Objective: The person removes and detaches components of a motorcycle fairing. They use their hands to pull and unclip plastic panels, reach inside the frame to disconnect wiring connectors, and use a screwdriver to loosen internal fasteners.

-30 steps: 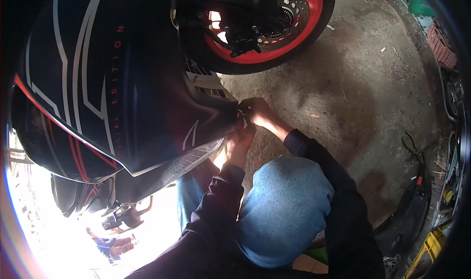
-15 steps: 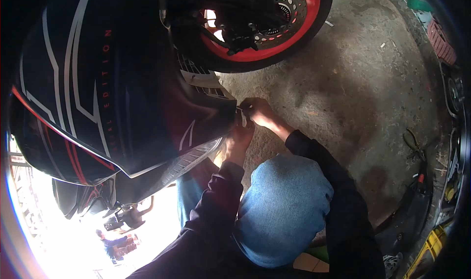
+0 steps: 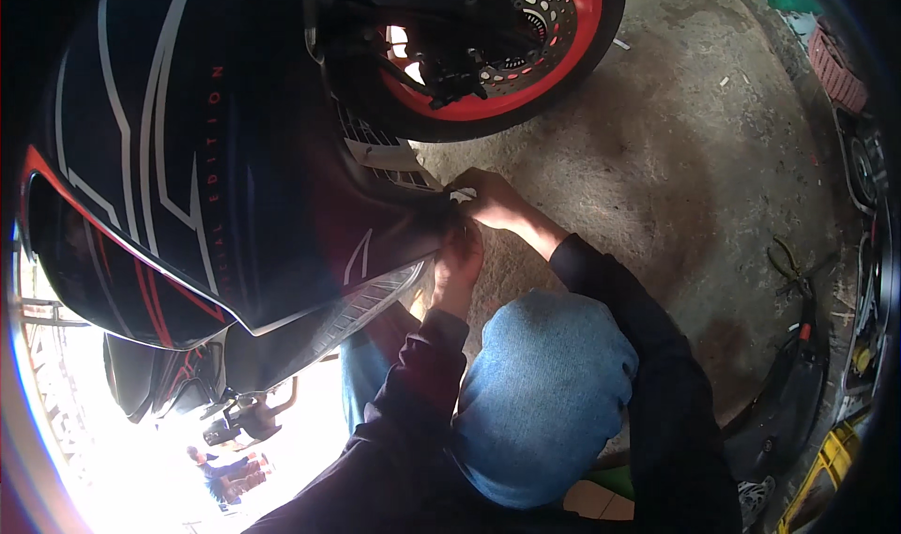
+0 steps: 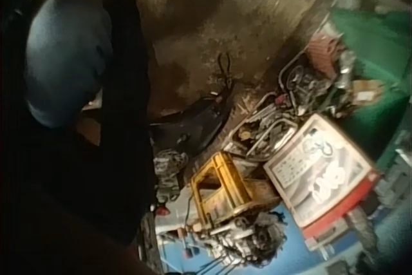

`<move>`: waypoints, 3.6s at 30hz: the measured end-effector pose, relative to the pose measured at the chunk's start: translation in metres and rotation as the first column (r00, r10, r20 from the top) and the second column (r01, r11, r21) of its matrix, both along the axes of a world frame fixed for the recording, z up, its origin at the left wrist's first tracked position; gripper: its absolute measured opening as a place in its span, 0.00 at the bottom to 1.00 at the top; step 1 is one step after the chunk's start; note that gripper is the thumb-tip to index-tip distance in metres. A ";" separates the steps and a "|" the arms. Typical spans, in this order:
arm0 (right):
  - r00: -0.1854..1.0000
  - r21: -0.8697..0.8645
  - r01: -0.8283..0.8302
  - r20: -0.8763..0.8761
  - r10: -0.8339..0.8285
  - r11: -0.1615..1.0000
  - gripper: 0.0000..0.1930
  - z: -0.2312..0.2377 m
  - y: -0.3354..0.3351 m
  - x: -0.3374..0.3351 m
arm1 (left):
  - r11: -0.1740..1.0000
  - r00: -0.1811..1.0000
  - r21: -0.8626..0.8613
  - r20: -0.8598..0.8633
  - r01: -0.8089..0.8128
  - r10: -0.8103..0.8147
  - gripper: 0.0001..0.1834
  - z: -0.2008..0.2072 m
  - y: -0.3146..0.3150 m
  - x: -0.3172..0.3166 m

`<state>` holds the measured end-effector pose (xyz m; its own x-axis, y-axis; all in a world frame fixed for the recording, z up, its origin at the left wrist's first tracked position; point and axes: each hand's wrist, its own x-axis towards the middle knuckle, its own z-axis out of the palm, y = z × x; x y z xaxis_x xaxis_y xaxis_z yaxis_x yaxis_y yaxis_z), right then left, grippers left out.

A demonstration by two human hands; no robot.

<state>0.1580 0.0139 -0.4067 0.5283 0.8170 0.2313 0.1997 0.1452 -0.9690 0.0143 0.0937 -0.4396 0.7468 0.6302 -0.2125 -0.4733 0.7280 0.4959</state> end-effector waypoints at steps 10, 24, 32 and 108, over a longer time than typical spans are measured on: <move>0.931 0.000 -0.157 -0.334 0.148 0.988 0.11 0.012 0.007 0.008 | 0.966 0.990 -0.251 0.141 0.059 -0.024 0.17 0.019 -0.013 -0.004; 0.979 -0.343 -0.074 -0.204 0.002 0.936 0.21 0.022 0.019 0.016 | 0.950 0.999 -0.312 0.029 -0.004 0.014 0.13 0.022 -0.020 -0.003; 1.000 0.084 0.030 0.000 -0.030 0.996 0.13 0.042 -0.009 -0.008 | 0.943 0.998 -0.332 0.064 -0.002 0.025 0.05 0.006 -0.010 -0.014; 0.760 -0.410 0.584 -0.029 -0.650 0.701 0.10 0.129 -0.029 -0.156 | -0.418 0.792 0.705 -0.344 0.573 0.504 0.19 0.149 0.055 -0.114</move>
<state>0.0016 -0.0150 -0.2778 0.9445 0.2973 -0.1397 -0.0417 -0.3134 -0.9487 -0.0996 0.1484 -0.2904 0.9072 0.2740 0.3191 0.1473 -0.9176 0.3692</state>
